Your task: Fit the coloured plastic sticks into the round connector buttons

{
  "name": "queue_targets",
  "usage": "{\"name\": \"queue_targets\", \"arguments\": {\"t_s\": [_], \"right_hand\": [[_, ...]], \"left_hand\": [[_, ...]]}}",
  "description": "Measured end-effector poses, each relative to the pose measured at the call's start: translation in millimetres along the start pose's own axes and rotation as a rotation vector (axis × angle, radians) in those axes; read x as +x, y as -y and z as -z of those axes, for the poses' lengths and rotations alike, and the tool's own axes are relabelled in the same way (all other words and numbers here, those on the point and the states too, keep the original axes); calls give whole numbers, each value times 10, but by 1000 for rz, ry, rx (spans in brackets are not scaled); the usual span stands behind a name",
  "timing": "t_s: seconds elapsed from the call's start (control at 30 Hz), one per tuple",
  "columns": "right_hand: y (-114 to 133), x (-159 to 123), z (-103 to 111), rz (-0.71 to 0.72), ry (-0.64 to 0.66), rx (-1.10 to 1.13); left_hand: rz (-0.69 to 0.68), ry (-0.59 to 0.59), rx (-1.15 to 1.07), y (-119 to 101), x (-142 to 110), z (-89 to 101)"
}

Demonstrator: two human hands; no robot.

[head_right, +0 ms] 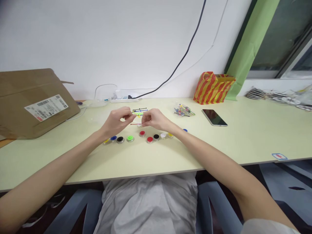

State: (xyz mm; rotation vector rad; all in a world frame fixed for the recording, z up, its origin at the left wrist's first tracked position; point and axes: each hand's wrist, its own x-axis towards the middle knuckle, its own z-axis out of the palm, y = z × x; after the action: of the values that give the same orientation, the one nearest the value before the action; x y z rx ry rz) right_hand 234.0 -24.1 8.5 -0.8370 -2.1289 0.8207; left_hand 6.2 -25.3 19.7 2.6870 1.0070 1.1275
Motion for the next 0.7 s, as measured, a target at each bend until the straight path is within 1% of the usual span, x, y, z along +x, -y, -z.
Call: {"name": "queue_targets", "arguments": {"t_s": [0.03,0.07,0.2,0.27,0.43,0.53,0.63,0.7], "right_hand": [[4,-3,-17,8,33,9],[6,-6,-36,14,56,11],[-10,-20,-91,9,134,49],[-26,-24,-99,0,162,75],[-64,-13,-99,-11,158,18],[-58,-6,-88,19,149,-33],[-17,-14,-55,34,190,-54],[16,-26,-26,13,227,-50]], "left_hand": [[-10,21,-3,6,7,13],[-19,81,-16,17,12,23],[0,418,-117,82,-2,29],[35,505,-151,109,-14,19],[89,574,-196,139,-29,-20],[95,596,-213,134,-30,-31],[96,592,-235,117,-27,-26],[97,581,-249,108,-25,-23]]}}
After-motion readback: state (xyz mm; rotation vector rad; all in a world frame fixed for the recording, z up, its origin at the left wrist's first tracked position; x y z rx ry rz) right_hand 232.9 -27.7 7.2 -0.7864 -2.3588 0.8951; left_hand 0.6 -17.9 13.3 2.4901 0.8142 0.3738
